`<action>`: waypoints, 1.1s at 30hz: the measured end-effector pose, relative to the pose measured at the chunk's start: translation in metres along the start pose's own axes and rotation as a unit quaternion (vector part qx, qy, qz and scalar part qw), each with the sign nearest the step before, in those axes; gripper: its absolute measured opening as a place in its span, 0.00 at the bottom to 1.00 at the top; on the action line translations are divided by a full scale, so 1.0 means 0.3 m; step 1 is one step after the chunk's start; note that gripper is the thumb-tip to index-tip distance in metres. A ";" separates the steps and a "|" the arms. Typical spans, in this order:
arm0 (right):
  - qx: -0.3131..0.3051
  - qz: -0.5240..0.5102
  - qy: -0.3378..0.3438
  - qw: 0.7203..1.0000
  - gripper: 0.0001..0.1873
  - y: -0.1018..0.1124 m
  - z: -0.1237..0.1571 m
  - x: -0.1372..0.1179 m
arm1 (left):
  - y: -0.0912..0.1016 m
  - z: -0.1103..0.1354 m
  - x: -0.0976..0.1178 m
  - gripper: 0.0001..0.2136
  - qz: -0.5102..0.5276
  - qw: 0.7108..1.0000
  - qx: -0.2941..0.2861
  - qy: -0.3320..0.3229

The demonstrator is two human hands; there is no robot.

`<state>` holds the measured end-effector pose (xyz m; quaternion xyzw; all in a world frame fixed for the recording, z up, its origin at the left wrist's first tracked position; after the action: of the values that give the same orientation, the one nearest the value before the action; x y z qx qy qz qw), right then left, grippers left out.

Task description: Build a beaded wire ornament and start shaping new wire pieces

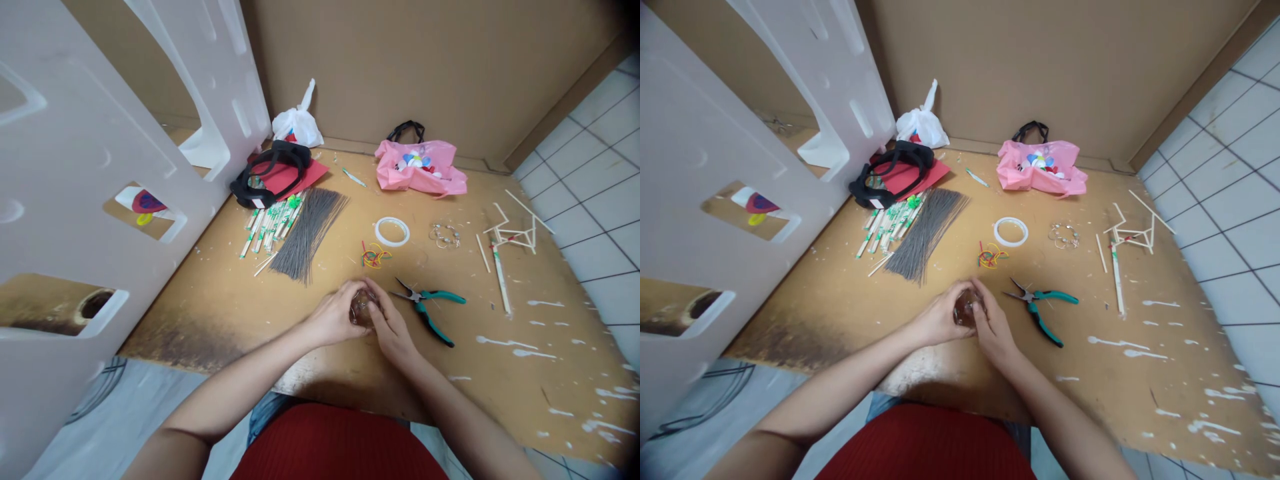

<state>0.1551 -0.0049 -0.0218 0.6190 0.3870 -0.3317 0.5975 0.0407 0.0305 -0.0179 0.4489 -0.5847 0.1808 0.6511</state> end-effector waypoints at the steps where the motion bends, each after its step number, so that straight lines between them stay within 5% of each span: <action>1: 0.005 0.013 0.009 1.000 0.23 -0.004 0.002 -0.005 | -0.003 0.001 0.000 0.32 -0.015 1.000 0.002 0.000; 8: 0.049 0.074 0.050 0.995 0.23 -0.005 0.011 -0.038 | -0.013 0.004 -0.005 0.37 -0.027 1.000 0.011 -0.003; 15: 0.041 0.042 0.026 0.998 0.22 0.024 -0.002 -0.013 | 0.002 0.016 0.003 0.42 0.139 0.981 -0.126 0.052; 21: 0.021 0.028 0.064 0.997 0.22 0.012 0.007 -0.029 | 0.014 0.013 0.004 0.32 0.181 0.974 -0.114 0.069; 27: -0.029 -0.081 0.022 0.996 0.23 0.028 0.002 -0.031 | 0.012 0.001 0.001 0.26 0.268 0.957 -0.091 0.057; 30: -0.067 -0.160 0.042 0.984 0.30 0.053 -0.009 -0.038 | 0.014 -0.008 -0.004 0.26 0.357 0.930 -0.078 0.046; 33: -0.109 -0.125 0.059 0.984 0.41 0.063 -0.014 -0.038 | 0.016 -0.014 -0.008 0.25 0.423 0.902 -0.076 0.036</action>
<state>0.1659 -0.0013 -0.0026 0.5153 0.5300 -0.3223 0.5914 0.0391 0.0371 -0.0180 0.1020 -0.7076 0.4102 0.5663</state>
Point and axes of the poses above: each hand's wrist, its own z-axis away from the middle knuckle, its own y-axis out of the back of the hand, x = y × z, the point moved 5 cm from there along -z, towards the middle knuckle, and after that the axes turned 10 degrees about z, right-handed, at the moved point
